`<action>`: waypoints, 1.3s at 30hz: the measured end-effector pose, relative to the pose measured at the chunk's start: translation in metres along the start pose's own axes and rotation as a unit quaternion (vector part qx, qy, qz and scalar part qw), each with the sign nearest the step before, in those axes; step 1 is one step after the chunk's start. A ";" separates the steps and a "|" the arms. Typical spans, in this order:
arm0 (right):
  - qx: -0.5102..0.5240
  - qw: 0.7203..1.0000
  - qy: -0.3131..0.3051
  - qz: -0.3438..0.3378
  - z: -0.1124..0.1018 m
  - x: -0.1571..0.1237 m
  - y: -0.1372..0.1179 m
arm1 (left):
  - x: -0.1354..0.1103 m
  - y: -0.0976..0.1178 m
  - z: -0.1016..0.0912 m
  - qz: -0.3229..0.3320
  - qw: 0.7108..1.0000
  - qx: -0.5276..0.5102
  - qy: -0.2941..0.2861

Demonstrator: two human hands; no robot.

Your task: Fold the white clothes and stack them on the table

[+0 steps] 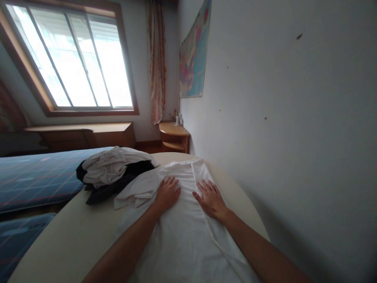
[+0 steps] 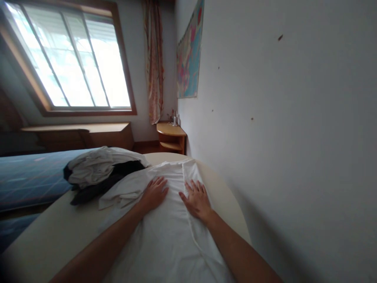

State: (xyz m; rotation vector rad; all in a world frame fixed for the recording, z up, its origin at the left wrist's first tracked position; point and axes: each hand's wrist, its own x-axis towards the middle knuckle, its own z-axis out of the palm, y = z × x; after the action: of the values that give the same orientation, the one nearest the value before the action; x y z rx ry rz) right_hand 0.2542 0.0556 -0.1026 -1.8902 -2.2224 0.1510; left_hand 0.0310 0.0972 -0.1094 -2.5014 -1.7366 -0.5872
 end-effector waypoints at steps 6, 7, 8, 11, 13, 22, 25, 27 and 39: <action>-0.015 1.000 0.000 0.001 -0.004 0.008 -0.002 | -0.017 -0.029 -0.053 -0.162 0.978 0.101 0.086; -0.015 1.000 -0.004 0.006 -0.007 0.011 -0.005 | -0.021 -0.037 -0.065 -0.193 0.969 0.124 0.086; -0.014 1.000 -0.007 0.015 -0.010 0.015 -0.009 | -0.025 -0.047 -0.077 -0.225 0.961 0.141 0.080; -0.019 0.998 -0.004 0.056 -0.018 0.029 -0.029 | -0.036 -0.073 -0.103 -0.305 0.941 0.148 0.003; -0.025 0.998 0.019 0.054 -0.020 0.040 -0.050 | -0.041 -0.088 -0.113 -0.332 0.933 0.128 -0.056; 0.086 0.989 0.028 -0.117 0.008 0.071 -0.147 | -0.043 -0.095 -0.123 -0.299 0.947 0.092 -0.068; 0.106 0.983 0.042 -0.142 0.024 0.069 -0.155 | -0.043 -0.095 -0.121 -0.295 0.950 0.074 -0.066; 0.114 0.982 0.045 -0.141 0.031 0.067 -0.154 | -0.042 -0.097 -0.121 -0.287 0.955 0.055 -0.054; 0.377 0.869 0.157 -0.281 0.024 0.079 -0.140 | -0.034 -0.069 -0.118 0.004 0.944 -0.329 0.018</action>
State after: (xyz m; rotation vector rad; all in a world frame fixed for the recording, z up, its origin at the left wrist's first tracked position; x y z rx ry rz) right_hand 0.1021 0.1112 -0.0874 -0.7669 -1.9611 0.4834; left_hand -0.0753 0.0632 -0.0241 -2.8533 -1.7220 -1.4053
